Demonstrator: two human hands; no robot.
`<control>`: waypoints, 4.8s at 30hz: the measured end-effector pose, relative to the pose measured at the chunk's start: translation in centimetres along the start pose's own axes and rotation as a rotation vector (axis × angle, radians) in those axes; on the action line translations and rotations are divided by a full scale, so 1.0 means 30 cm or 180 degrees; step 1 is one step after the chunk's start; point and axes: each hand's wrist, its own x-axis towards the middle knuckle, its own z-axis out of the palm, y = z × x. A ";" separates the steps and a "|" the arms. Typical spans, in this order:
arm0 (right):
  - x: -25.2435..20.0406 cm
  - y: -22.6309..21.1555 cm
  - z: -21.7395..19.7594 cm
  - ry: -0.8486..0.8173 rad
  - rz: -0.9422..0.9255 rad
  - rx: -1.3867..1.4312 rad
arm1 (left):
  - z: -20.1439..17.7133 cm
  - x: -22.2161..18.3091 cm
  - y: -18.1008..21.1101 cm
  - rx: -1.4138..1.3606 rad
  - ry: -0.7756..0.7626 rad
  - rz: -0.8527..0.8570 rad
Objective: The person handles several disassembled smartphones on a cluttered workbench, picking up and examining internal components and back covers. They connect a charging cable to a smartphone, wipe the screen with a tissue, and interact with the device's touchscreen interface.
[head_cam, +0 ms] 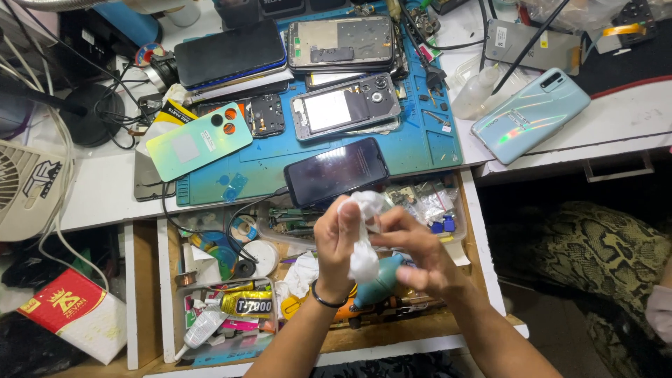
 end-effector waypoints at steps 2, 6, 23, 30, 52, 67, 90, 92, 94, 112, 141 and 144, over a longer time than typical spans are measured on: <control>-0.009 0.026 0.012 0.1379 -0.0163 -0.0182 | 0.031 0.017 0.035 -0.1586 0.0257 -0.1061; 0.008 0.033 0.002 0.1506 -0.0124 -0.1739 | 0.057 0.031 0.103 -0.1634 -0.0532 -0.1339; 0.525 0.205 -0.575 0.2960 0.1568 -0.2959 | -0.352 -0.186 0.167 -0.0696 -0.1075 -0.1960; 0.578 0.251 -0.632 0.2579 0.1108 -0.4299 | -0.372 -0.234 0.134 -0.0631 -0.1068 -0.2238; 0.567 0.326 -0.722 0.1716 0.1059 -0.4857 | -0.356 -0.302 0.052 -0.0543 -0.1137 -0.2482; 0.558 0.274 -0.680 0.1811 0.0949 -0.4651 | -0.353 -0.310 0.052 -0.0410 -0.1150 -0.2586; 0.561 0.188 -0.613 0.2274 0.0921 -0.3859 | -0.376 -0.358 0.014 -0.0658 -0.1052 -0.2544; 0.561 0.143 -0.603 0.2935 -0.0162 -0.3912 | -0.380 -0.366 0.015 -0.0693 -0.1031 -0.2250; 0.547 0.022 -0.502 0.2926 -0.0293 -0.2691 | -0.381 -0.371 0.020 -0.0714 -0.1011 -0.2286; -0.137 0.099 0.278 0.1955 0.1763 0.2033 | -0.208 -0.273 0.131 0.0154 -0.0522 -0.0429; -0.257 0.108 0.342 0.1920 0.1711 0.1644 | -0.236 -0.310 0.080 -0.0133 -0.1071 -0.0082; -0.252 0.104 0.324 0.2149 0.1621 0.1616 | -0.253 -0.308 0.105 0.0095 -0.1316 0.0085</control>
